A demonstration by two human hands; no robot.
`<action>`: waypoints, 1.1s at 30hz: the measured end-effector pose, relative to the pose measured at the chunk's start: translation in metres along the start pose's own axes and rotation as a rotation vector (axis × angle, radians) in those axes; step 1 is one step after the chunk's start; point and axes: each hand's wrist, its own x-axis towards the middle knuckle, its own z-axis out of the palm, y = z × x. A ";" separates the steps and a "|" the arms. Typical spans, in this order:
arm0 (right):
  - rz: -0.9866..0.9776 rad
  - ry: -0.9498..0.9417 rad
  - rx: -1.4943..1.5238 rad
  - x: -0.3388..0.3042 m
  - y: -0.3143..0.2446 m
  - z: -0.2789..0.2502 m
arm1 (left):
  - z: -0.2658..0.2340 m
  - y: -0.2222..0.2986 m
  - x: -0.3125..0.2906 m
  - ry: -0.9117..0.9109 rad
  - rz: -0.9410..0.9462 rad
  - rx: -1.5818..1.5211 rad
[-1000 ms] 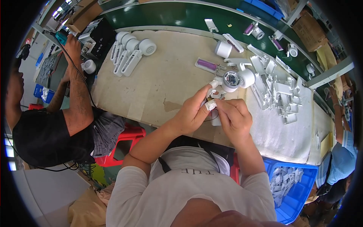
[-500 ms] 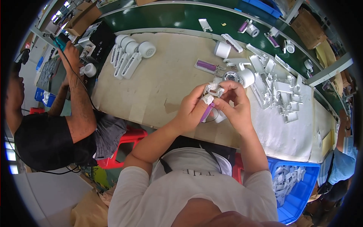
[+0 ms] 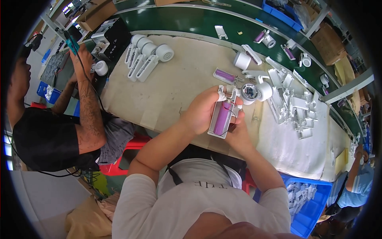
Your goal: Assembling the plastic components and handle of small handheld portable fans at a factory assembly line station.
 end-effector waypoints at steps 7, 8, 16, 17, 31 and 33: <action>-0.341 -0.015 -0.200 -0.003 -0.011 -0.057 | -0.015 0.025 -0.003 0.034 -0.006 0.186; -0.256 -0.089 0.026 -0.004 -0.011 -0.059 | -0.013 0.025 -0.004 0.034 -0.007 0.179; 0.317 -0.204 0.582 -0.007 -0.029 -0.051 | -0.017 0.021 -0.004 -0.030 0.012 0.239; 0.110 -0.129 0.364 -0.005 -0.026 -0.055 | -0.016 0.021 -0.005 -0.030 0.010 0.239; -1.150 0.129 -1.134 0.020 -0.065 -0.087 | -0.008 0.011 -0.001 -0.080 -0.165 0.729; -1.148 0.122 -1.154 0.019 -0.066 -0.086 | -0.009 0.009 -0.002 -0.080 -0.157 0.762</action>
